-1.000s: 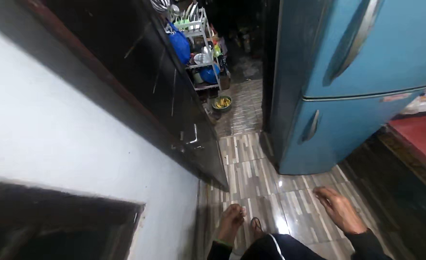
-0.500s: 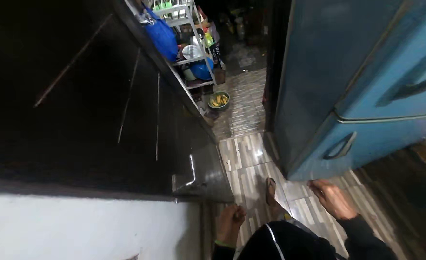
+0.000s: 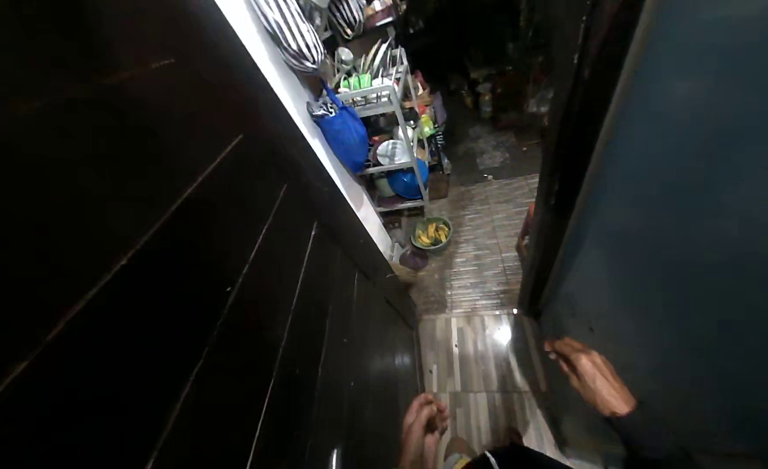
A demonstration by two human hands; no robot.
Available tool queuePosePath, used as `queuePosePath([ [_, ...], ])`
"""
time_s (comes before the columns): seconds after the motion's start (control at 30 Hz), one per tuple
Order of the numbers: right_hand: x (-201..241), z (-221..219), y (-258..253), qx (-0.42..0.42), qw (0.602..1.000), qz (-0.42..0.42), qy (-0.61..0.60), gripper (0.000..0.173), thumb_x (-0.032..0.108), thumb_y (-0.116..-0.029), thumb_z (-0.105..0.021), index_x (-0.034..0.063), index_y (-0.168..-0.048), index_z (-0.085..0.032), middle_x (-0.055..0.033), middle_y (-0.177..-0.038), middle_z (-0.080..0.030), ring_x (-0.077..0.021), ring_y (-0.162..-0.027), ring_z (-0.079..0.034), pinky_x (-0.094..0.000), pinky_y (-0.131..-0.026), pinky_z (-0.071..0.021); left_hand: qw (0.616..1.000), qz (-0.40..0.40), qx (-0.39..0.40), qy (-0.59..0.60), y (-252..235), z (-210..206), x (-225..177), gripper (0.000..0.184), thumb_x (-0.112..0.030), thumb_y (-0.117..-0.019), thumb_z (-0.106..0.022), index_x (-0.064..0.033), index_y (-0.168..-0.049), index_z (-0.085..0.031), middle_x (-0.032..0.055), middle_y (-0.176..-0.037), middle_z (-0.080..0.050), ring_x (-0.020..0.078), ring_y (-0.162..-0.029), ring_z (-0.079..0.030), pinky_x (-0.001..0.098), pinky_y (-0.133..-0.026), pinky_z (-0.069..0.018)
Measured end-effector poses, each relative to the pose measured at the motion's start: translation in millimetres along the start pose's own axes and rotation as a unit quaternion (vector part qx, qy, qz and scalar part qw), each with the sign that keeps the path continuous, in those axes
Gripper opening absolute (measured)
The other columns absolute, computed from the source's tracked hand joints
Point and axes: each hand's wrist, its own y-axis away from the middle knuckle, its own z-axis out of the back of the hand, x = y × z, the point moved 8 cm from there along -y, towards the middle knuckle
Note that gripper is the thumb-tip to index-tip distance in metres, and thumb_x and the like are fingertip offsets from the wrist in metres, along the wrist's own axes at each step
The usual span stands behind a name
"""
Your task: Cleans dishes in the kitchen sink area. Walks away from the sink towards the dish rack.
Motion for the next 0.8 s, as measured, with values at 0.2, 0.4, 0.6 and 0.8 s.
queuePosePath([
  [0.2, -25, 0, -67, -0.015, 1.000, -0.009, -0.012, 0.021, 0.000, -0.0968, -0.061, -0.0006, -0.112, -0.075, -0.0219, -0.110, -0.073, -0.0408, -0.097, -0.073, -0.0573, -0.085, -0.0584, 0.997, 0.068, -0.019, 0.012, -65, -27, -17, 0.019, -0.001, -0.1046, -0.036, -0.0001, -0.116, -0.051, 0.0059, -0.081, -0.065, 0.0134, -0.068, -0.066, 0.0265, -0.065, -0.0565],
  [0.4, -43, -3, -143, -0.036, 0.998, -0.030, -0.040, 0.020, -0.003, -0.0959, -0.060, -0.0036, -0.110, -0.075, -0.0235, -0.108, -0.073, -0.0393, -0.096, -0.073, -0.0522, -0.089, -0.0586, 0.996, 0.090, -0.011, 0.003, -167, -59, -58, 0.017, 0.000, -0.1040, -0.038, -0.0001, -0.113, -0.053, 0.0060, -0.079, -0.064, 0.0135, -0.067, -0.065, 0.0259, -0.063, -0.0560],
  [0.6, -29, 14, -239, -0.063, 0.997, -0.040, -0.015, 0.021, -0.002, -0.0946, -0.062, -0.0012, -0.111, -0.075, -0.0224, -0.107, -0.073, -0.0401, -0.094, -0.073, -0.0560, -0.085, -0.0589, 0.997, 0.069, 0.030, -0.001, -266, -104, -147, 0.017, 0.000, -0.1044, -0.039, -0.0009, -0.113, -0.054, 0.0055, -0.079, -0.063, 0.0137, -0.067, -0.065, 0.0263, -0.064, -0.0559],
  [0.8, -23, 19, -305, -0.103, 0.993, -0.048, 0.013, 0.020, -0.001, -0.0939, -0.064, 0.0005, -0.110, -0.075, -0.0203, -0.104, -0.073, -0.0383, -0.094, -0.073, -0.0543, -0.082, -0.0603, 0.997, 0.062, 0.040, -0.036, -338, -120, -202, 0.017, 0.000, -0.1043, -0.039, -0.0007, -0.111, -0.054, 0.0056, -0.078, -0.064, 0.0133, -0.065, -0.065, 0.0257, -0.063, -0.0562],
])
